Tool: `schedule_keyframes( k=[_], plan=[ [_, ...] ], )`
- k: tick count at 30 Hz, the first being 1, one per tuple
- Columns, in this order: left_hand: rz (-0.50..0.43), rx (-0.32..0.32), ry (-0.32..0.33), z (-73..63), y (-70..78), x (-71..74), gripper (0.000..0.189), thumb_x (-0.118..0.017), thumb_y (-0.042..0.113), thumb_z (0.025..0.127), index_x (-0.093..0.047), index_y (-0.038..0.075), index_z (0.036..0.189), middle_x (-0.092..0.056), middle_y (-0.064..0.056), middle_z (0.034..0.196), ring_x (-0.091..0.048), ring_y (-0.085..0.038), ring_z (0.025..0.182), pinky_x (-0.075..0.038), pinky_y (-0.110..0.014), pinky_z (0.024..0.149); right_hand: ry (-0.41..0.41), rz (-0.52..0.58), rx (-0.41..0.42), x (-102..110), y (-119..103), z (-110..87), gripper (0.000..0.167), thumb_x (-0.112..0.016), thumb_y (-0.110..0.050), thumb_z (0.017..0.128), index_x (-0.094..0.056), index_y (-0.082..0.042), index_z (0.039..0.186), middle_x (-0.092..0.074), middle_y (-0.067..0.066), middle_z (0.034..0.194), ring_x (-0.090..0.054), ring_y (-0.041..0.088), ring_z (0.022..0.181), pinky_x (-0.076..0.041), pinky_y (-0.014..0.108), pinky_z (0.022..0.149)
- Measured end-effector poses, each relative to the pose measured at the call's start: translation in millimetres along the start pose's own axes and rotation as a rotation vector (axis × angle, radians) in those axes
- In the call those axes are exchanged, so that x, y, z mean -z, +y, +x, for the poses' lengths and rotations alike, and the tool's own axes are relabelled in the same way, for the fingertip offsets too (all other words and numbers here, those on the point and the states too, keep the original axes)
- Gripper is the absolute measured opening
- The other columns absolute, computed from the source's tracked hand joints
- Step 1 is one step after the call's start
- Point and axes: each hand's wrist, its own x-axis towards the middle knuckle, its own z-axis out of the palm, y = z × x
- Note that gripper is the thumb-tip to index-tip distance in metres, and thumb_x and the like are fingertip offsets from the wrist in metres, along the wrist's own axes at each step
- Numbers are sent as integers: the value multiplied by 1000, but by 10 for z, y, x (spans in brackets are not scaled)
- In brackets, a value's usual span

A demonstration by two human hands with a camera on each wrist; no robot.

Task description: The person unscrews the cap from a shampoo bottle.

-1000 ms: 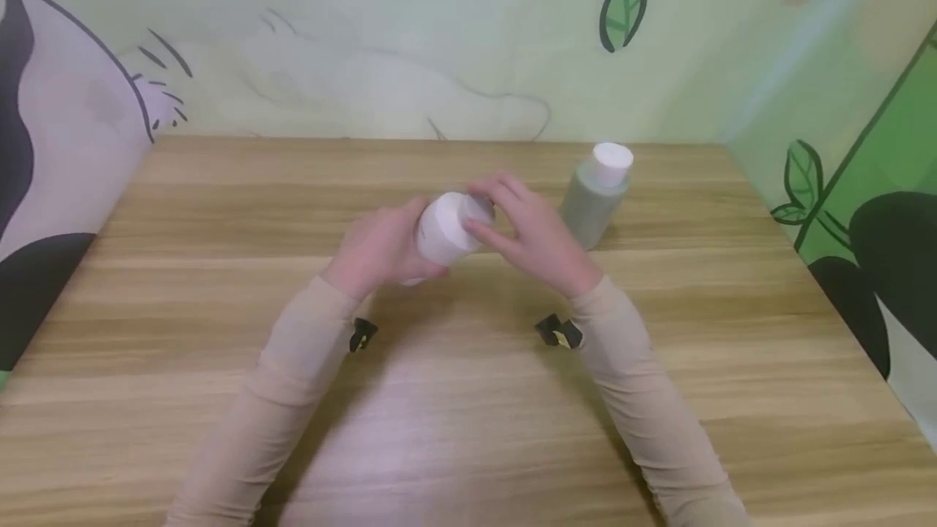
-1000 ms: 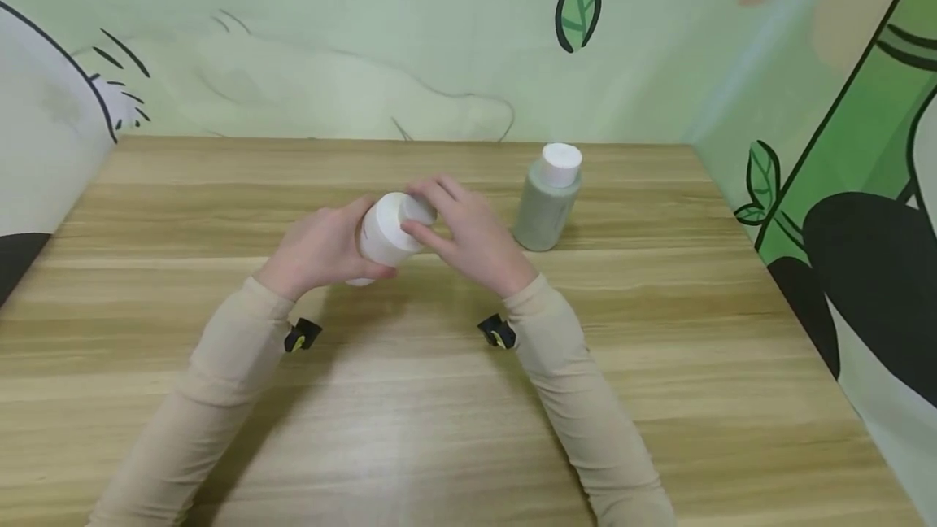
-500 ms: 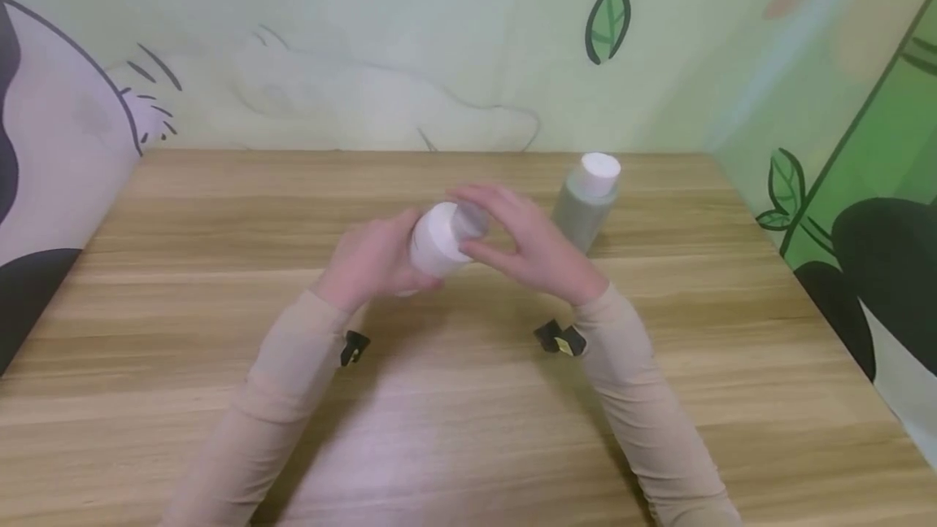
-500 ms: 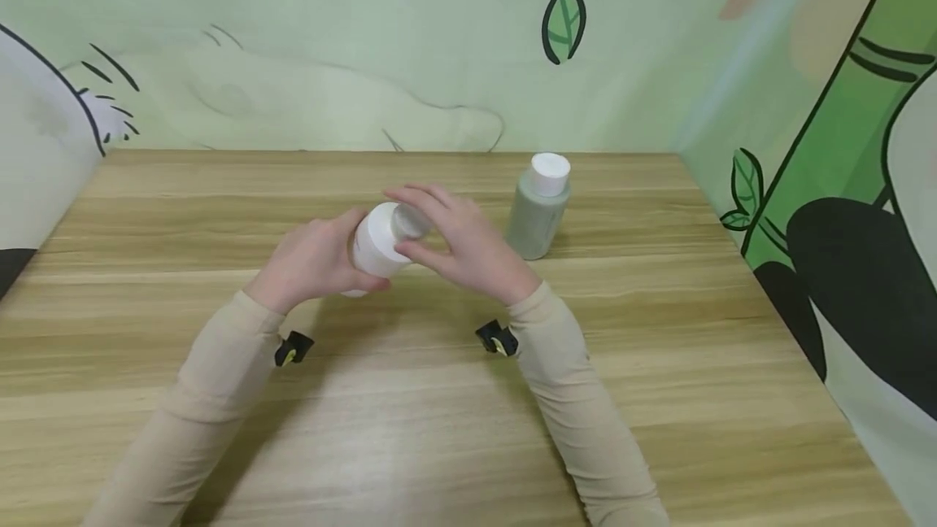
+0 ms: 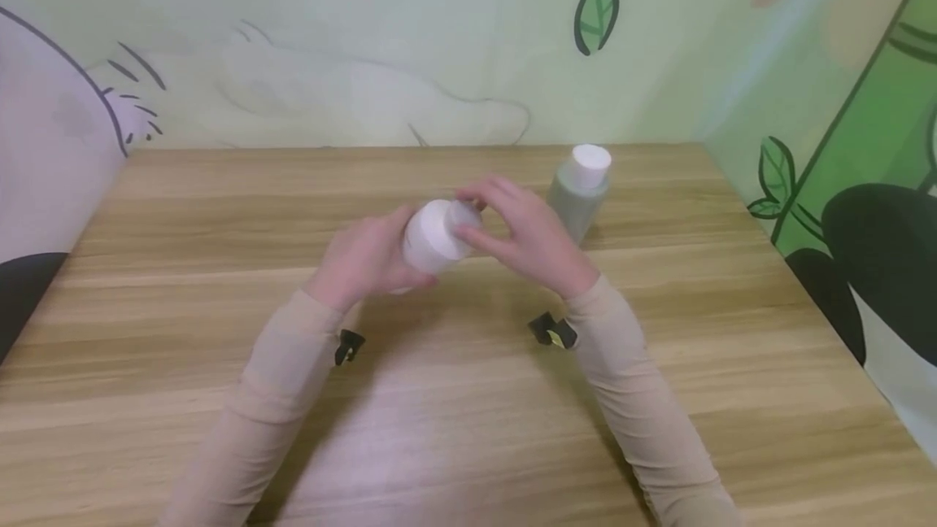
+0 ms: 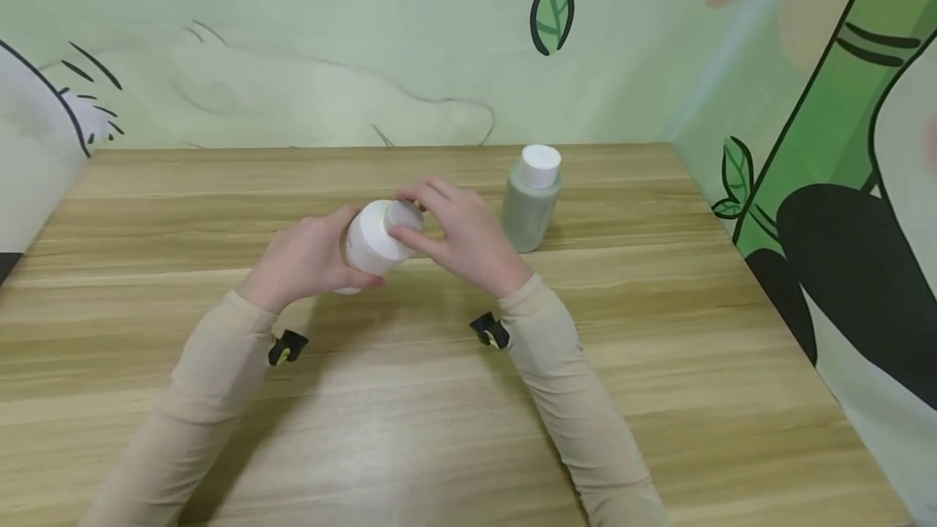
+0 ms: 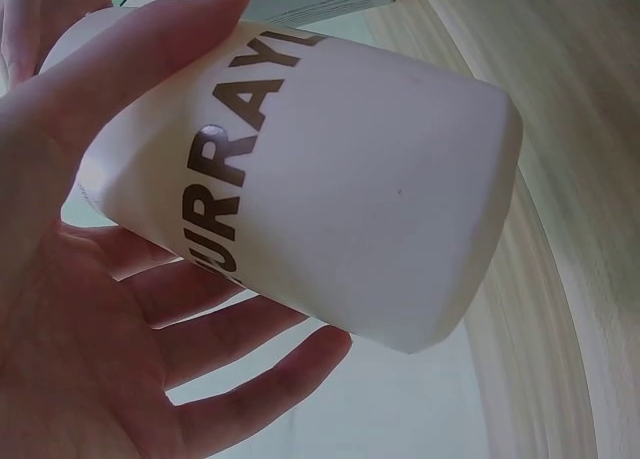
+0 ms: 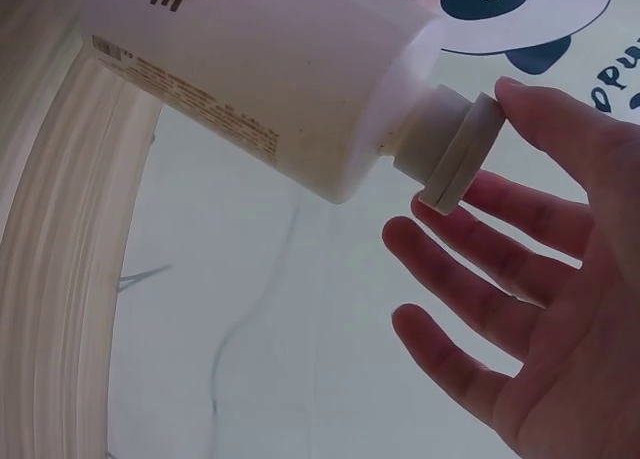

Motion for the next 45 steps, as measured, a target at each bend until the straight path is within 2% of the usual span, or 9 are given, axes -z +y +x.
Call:
schedule_keyframes(
  k=[3,9,13,17,23,29,34,45],
  plan=[
    [6,-10,2,6,-4,-8,73,-83,41,68,-53,6,125,-69,-15,105,-68,-32,88,-56,-47,75,-8,7,21,9,4,0,34,-69,-20,89,-63,-3,118,-67,9,112,-62,20,102,-51,35,94],
    [9,-19,3,10,-8,-17,73,-84,39,66,-54,5,123,-69,-15,105,-68,-33,89,-56,-48,76,-59,12,94,47,4,-9,38,-70,-11,86,-62,-1,121,-65,12,123,-59,24,117,-47,35,104],
    [5,-16,4,7,-6,-16,70,-85,37,66,-55,5,120,-69,-15,102,-68,-32,86,-56,-48,73,-98,24,137,60,8,-9,39,-69,-4,84,-61,-1,122,-63,14,125,-58,27,120,-45,37,107],
    [0,-13,4,5,-8,-16,68,-85,37,65,-55,5,118,-69,-14,100,-67,-31,84,-56,-47,71,-125,25,154,63,1,-8,41,-67,-7,86,-60,-2,126,-62,14,129,-56,28,122,-43,39,108],
    [-33,-24,11,-5,-9,-6,70,-85,36,66,-55,5,120,-69,-15,102,-67,-33,87,-56,-48,75,-64,24,103,52,1,13,51,-68,-18,90,-51,-1,134,-57,13,135,-52,26,129,-38,36,113],
    [-34,-14,0,-12,12,15,72,-84,35,67,-53,5,125,-69,-17,106,-67,-34,91,-55,-51,77,-8,-20,38,40,22,10,42,-68,-23,90,-59,-3,126,-64,11,124,-60,23,116,-46,34,104],
    [-7,-12,-7,-5,11,14,73,-84,37,67,-52,5,124,-69,-16,104,-67,-34,88,-55,-50,74,6,-38,77,30,29,-1,35,-69,-22,89,-64,-3,118,-65,11,115,-62,22,108,-49,33,100],
    [20,-5,-8,-10,11,23,73,-83,39,67,-52,7,125,-69,-15,102,-67,-33,84,-55,-48,70,-66,-31,174,85,12,-29,40,-70,-7,84,-63,-4,124,-63,14,125,-58,28,118,-46,37,105]
  ],
)
